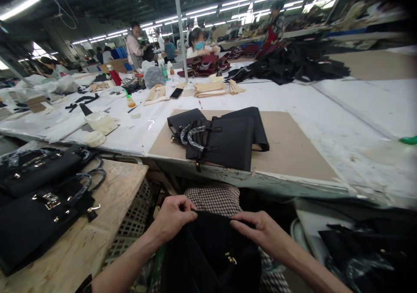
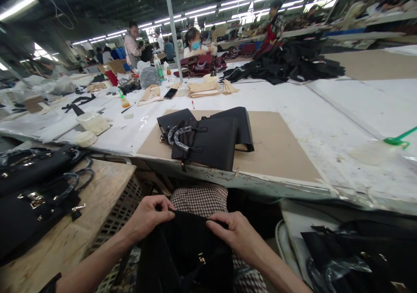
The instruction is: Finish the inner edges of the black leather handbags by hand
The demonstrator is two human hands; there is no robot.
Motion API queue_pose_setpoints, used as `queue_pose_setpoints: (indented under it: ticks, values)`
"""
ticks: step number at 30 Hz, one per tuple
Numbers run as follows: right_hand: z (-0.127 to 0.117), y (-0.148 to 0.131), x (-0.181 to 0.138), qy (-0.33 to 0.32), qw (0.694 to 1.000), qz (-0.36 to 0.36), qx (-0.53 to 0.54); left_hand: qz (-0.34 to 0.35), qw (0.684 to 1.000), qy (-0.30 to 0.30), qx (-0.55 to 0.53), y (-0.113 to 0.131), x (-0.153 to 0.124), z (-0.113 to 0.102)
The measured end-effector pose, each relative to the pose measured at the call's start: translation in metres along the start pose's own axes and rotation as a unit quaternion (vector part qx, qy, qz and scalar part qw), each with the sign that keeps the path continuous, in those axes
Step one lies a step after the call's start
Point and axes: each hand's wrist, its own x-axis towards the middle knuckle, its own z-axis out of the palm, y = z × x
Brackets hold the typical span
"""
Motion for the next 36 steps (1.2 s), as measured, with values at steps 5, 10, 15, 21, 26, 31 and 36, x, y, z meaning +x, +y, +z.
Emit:
queue_pose_setpoints:
  ticks: [5, 10, 15, 21, 26, 31, 36]
  values:
    - [-0.01, -0.03, 0.025, -0.07, 0.965, -0.094, -0.233, 0.005, 1.0, -0.019, -0.014, 0.003, -0.001, 0.003]
    - [0.012, -0.058, 0.059, -0.117, 0.934, -0.176, -0.288, 0.01, 1.0, -0.024, -0.016, 0.003, -0.002, 0.001]
    - [0.019, -0.062, 0.077, -0.179, 0.945, -0.205, -0.183, -0.003, 0.999, -0.05, 0.011, 0.004, -0.004, -0.014]
    - [-0.005, -0.067, 0.062, -0.166, 0.957, -0.185, -0.152, -0.026, 0.99, -0.037, 0.135, 0.008, -0.004, -0.035]
    - [-0.015, -0.058, 0.043, -0.126, 0.964, -0.164, -0.169, -0.058, 0.985, -0.138, 0.088, 0.015, -0.004, -0.03]
    - [-0.015, -0.046, 0.037, -0.108, 0.973, -0.157, -0.127, -0.045, 0.978, -0.16, 0.125, 0.027, -0.003, -0.019]
    - [-0.01, -0.048, 0.045, -0.134, 0.976, -0.156, -0.065, 0.005, 0.971, -0.161, 0.179, 0.034, -0.002, -0.019]
